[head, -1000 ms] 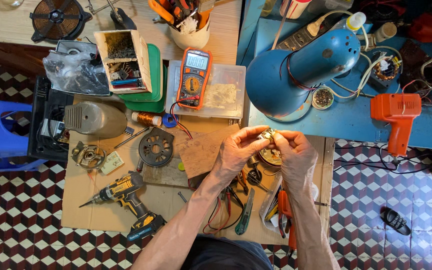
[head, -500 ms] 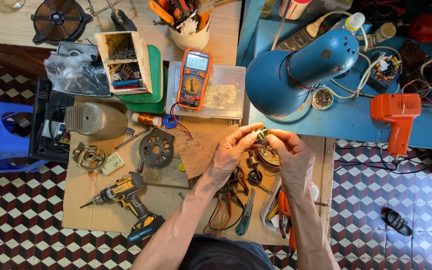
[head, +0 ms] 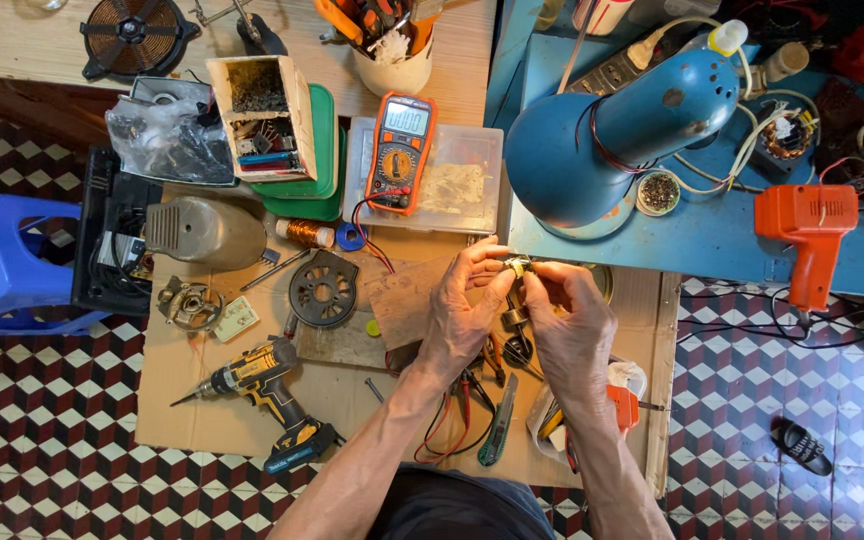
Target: The person holds a small electronic component and uses a heat gun to apply heat to its surface. The person repeatedly adjusts the component and directs the heat gun at different spots on the component.
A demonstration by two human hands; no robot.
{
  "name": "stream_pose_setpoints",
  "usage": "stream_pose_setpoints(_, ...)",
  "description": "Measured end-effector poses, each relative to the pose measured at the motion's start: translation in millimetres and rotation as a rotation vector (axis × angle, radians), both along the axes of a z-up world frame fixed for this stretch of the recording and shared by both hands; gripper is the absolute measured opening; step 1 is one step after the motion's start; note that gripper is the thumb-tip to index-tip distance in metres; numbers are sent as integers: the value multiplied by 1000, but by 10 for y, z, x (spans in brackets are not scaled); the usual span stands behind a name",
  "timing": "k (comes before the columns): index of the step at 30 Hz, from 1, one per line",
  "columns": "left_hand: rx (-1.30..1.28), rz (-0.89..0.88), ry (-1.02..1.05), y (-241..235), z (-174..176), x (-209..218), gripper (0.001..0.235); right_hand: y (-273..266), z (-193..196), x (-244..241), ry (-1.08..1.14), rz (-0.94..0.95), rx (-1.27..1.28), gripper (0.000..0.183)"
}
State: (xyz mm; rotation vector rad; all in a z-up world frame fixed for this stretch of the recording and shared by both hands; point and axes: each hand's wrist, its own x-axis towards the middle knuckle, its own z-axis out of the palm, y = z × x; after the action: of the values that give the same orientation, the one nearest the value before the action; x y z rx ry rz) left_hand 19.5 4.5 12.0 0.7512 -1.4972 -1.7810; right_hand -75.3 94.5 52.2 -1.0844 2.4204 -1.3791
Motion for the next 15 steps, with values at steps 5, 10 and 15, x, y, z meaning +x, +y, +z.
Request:
stream_pose_setpoints(5, -143, -16, -150, -28, 68, 68, 22, -6, -36, 96, 234, 79, -46, 16)
stream_pose_setpoints(10, -205, -22, -110, -73, 55, 145, 19, -15, -58, 187, 350, 118, -63, 19)
stream_pose_setpoints(15, -385, -27, -115, -117, 50, 198, 19, -14, -50, 230, 294, 140, -40, 18)
